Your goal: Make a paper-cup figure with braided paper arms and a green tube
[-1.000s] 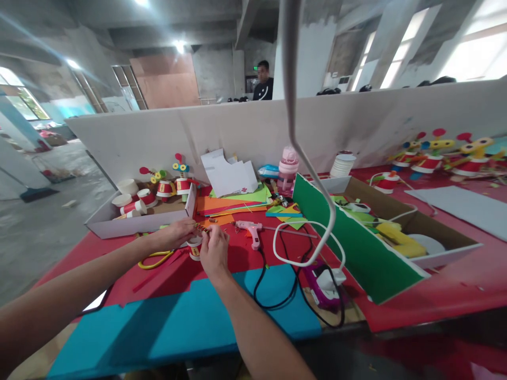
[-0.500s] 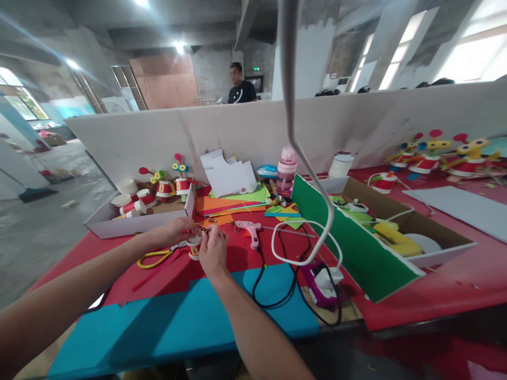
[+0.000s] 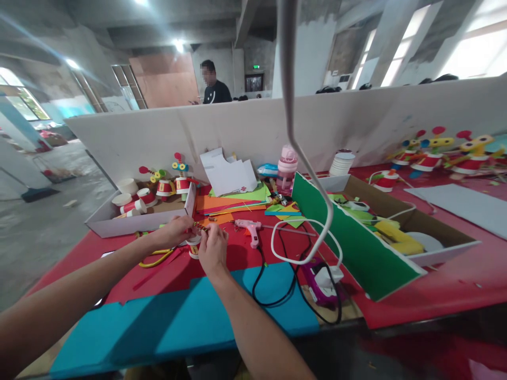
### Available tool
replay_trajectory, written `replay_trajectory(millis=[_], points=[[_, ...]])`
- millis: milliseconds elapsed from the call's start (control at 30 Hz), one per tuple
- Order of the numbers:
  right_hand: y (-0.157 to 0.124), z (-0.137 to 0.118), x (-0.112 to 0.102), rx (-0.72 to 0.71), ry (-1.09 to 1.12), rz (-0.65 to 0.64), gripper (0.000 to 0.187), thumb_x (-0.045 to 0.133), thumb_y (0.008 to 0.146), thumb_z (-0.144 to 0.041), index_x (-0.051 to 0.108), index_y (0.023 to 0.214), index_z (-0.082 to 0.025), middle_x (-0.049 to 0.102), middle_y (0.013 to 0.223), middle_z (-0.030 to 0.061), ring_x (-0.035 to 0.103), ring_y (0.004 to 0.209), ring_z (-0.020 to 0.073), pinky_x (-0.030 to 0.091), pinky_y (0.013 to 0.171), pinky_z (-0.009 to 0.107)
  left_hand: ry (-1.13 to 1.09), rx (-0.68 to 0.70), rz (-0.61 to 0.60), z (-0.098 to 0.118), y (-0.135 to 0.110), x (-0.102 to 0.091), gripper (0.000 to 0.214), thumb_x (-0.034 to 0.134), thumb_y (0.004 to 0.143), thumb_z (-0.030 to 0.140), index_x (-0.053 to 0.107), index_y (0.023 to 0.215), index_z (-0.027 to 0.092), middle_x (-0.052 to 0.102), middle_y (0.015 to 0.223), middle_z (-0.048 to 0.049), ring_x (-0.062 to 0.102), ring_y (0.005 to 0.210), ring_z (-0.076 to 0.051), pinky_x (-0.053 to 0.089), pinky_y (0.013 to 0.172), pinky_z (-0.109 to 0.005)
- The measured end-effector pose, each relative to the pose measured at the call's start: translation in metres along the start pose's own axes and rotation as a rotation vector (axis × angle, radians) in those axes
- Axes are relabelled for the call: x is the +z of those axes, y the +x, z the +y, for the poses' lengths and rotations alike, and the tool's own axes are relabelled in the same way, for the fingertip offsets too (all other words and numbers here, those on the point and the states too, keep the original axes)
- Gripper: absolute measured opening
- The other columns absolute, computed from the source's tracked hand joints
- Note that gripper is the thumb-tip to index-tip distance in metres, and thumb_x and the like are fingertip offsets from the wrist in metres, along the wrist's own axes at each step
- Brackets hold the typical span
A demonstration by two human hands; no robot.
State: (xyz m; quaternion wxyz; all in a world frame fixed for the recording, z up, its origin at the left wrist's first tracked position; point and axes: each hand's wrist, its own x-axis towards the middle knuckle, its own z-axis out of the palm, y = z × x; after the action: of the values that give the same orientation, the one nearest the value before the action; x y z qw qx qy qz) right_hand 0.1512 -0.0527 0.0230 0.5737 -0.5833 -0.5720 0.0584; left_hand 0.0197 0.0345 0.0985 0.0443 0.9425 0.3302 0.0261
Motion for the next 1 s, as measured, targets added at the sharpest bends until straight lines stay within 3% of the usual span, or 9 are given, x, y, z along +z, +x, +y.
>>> replay_trajectory(millis=[233, 467, 600, 767, 867, 1000], points=[[0.000, 0.000, 0.001, 0.002, 0.000, 0.013, 0.009, 0.040, 0.094, -0.024, 0.047, 0.099, -0.021, 0.067, 0.092, 0.0074, 0.060, 0.085, 0.0231, 0.041, 0.083, 0.037, 0.004, -0.050, 0.043, 0.005, -0.006, 0.005, 0.014, 0.050, 0.080, 0.014, 0.063, 0.080, 0.019, 0.067, 0.086, -0.0056, 0.056, 0.093, -0.022, 0.035, 0.081, -0.035], [0.001, -0.001, 0.001, -0.005, 0.000, 0.031, 0.010, 0.041, 0.094, -0.025, 0.048, 0.099, -0.021, 0.067, 0.092, 0.0078, 0.060, 0.086, 0.0233, 0.041, 0.082, 0.036, 0.031, -0.170, 0.299, 0.016, -0.021, 0.019, 0.017, 0.052, 0.082, 0.018, 0.067, 0.074, 0.019, 0.065, 0.080, -0.0075, 0.053, 0.088, -0.024, 0.033, 0.079, -0.038], [0.001, 0.000, 0.002, 0.004, -0.021, 0.011, 0.009, 0.040, 0.094, -0.024, 0.047, 0.099, -0.021, 0.067, 0.092, 0.0078, 0.061, 0.087, 0.0235, 0.040, 0.083, 0.037, 0.093, -0.228, 0.332, 0.032, -0.027, 0.021, 0.020, 0.053, 0.083, 0.019, 0.065, 0.067, 0.018, 0.064, 0.077, -0.0091, 0.052, 0.087, -0.026, 0.032, 0.073, -0.038], [0.001, -0.001, 0.001, 0.012, -0.022, -0.003, 0.009, 0.040, 0.094, -0.024, 0.048, 0.098, -0.021, 0.067, 0.092, 0.0075, 0.061, 0.086, 0.0225, 0.039, 0.084, 0.037, -0.053, -0.361, 0.351, 0.035, -0.027, 0.026, 0.014, 0.058, 0.082, 0.025, 0.067, 0.074, 0.019, 0.067, 0.084, -0.0081, 0.053, 0.091, -0.027, 0.033, 0.071, -0.036], [0.002, -0.002, 0.001, 0.010, -0.010, -0.001, 0.009, 0.040, 0.094, -0.024, 0.048, 0.098, -0.021, 0.067, 0.093, 0.0080, 0.062, 0.087, 0.0222, 0.040, 0.083, 0.036, -0.128, -0.379, 0.399, 0.034, -0.028, 0.032, 0.016, 0.062, 0.080, 0.035, 0.067, 0.078, 0.020, 0.067, 0.086, -0.0070, 0.054, 0.089, -0.026, 0.035, 0.070, -0.034], [0.002, -0.002, 0.001, 0.013, -0.002, 0.001, 0.009, 0.040, 0.094, -0.024, 0.047, 0.097, -0.021, 0.068, 0.093, 0.0081, 0.062, 0.086, 0.0230, 0.039, 0.083, 0.037, -0.116, -0.405, 0.469, 0.035, -0.029, 0.041, 0.016, 0.062, 0.080, 0.036, 0.065, 0.080, 0.020, 0.066, 0.087, -0.0078, 0.053, 0.091, -0.027, 0.035, 0.069, -0.034]])
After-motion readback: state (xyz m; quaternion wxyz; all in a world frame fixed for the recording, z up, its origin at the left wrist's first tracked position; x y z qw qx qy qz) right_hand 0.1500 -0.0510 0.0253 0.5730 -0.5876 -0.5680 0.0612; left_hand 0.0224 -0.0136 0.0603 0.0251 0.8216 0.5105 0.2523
